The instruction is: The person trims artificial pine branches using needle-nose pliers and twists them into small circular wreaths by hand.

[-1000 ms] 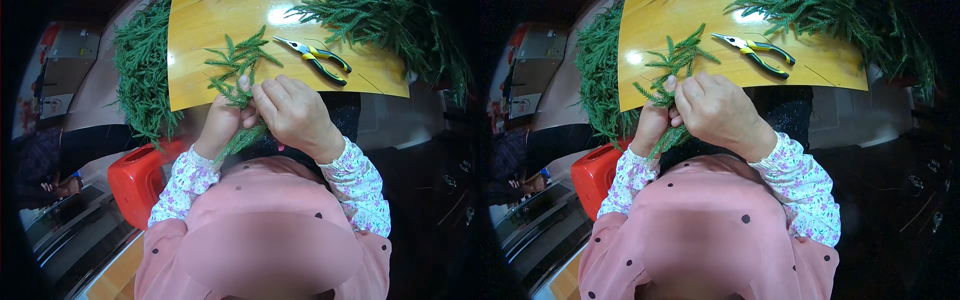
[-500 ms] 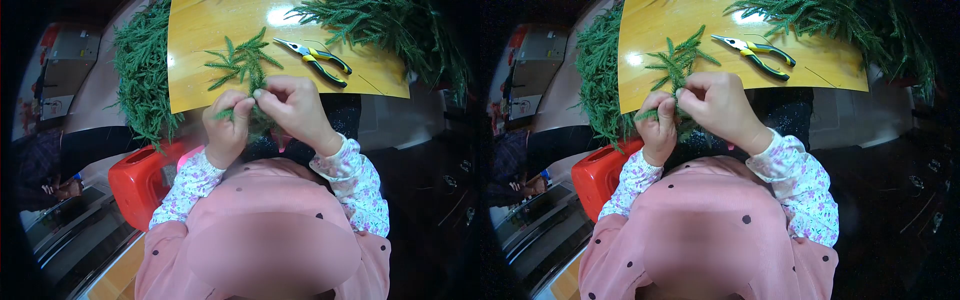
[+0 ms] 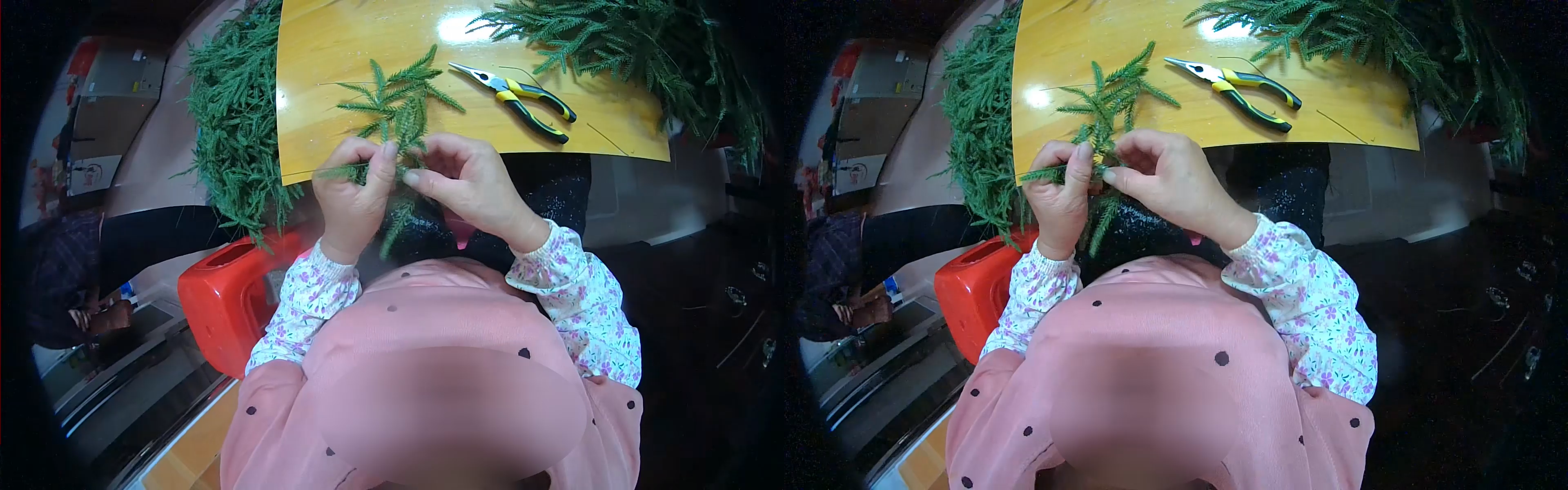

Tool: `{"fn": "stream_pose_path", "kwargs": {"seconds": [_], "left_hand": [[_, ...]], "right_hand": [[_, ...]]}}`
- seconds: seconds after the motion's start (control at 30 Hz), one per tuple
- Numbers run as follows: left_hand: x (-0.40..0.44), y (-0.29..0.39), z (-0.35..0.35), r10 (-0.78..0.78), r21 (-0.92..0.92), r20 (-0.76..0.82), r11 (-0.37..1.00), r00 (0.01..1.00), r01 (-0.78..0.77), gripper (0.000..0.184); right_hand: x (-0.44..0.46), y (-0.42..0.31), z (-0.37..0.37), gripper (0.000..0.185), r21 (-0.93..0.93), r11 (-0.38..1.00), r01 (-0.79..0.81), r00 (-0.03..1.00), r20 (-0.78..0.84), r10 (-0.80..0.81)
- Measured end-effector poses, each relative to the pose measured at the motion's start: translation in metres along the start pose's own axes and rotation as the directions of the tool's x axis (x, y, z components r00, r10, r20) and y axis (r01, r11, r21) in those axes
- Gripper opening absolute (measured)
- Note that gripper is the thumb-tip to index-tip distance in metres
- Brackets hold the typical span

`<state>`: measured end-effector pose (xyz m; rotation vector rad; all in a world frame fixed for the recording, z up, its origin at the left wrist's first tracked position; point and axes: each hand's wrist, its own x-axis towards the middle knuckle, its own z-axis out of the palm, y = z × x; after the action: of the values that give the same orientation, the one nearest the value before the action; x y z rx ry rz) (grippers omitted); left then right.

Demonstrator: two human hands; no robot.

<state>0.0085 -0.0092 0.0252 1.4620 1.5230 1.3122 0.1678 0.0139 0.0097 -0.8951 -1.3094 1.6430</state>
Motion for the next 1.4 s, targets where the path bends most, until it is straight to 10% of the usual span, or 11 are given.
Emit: {"fn": "stream_pose_path", "kwargs": {"seconds": [0.07,0.2,0.37,0.47,0.77,0.9,1.0,1.4], "left_hand": [[0.0,0.001,0.002,-0.087,-0.068,-0.015,0.994,0.996,0.086,0.018],[0.002,0.01,0.0,-0.184,-0.231,0.032,0.955,0.982,0.186,0.016],[0.01,-0.005,-0.008,0.155,-0.169,0.09,0.976,0.984,-0.139,0.017],[0.007,0.007,-0.005,-0.001,-0.256,0.047,0.967,0.999,0.013,0.018],[0.006,0.0,0.004,0.005,-0.116,-0.15,0.993,0.989,-0.022,0.012],[0.009,-0.001,-0.002,0.157,0.089,-0.078,0.985,0.985,-0.15,0.011],[0.014,0.006,-0.003,0.344,0.269,0.011,0.903,0.939,-0.334,0.012],[0.019,0.027,-0.025,0.203,0.511,0.501,0.715,0.841,-0.477,0.009]], "right_hand": [[-0.004,-0.02,0.001,0.017,-0.284,0.959,-0.018,0.999,-0.05,0.004],[-0.005,-0.011,0.005,0.017,-0.192,0.976,0.103,0.991,-0.07,-0.118],[-0.005,-0.01,0.004,0.018,-0.15,0.984,0.099,0.995,-0.011,-0.102],[-0.004,-0.016,0.0,0.019,0.228,0.937,-0.264,0.964,0.098,0.248],[-0.002,-0.003,-0.001,0.019,0.519,0.785,-0.339,0.939,0.233,0.251],[-0.004,-0.009,0.008,0.021,0.058,0.992,-0.11,0.994,0.008,0.109],[-0.004,-0.014,0.008,0.021,-0.533,0.812,0.238,0.955,-0.023,-0.295],[-0.008,-0.013,0.01,0.014,-0.825,0.345,0.448,0.809,0.209,-0.55]]}}
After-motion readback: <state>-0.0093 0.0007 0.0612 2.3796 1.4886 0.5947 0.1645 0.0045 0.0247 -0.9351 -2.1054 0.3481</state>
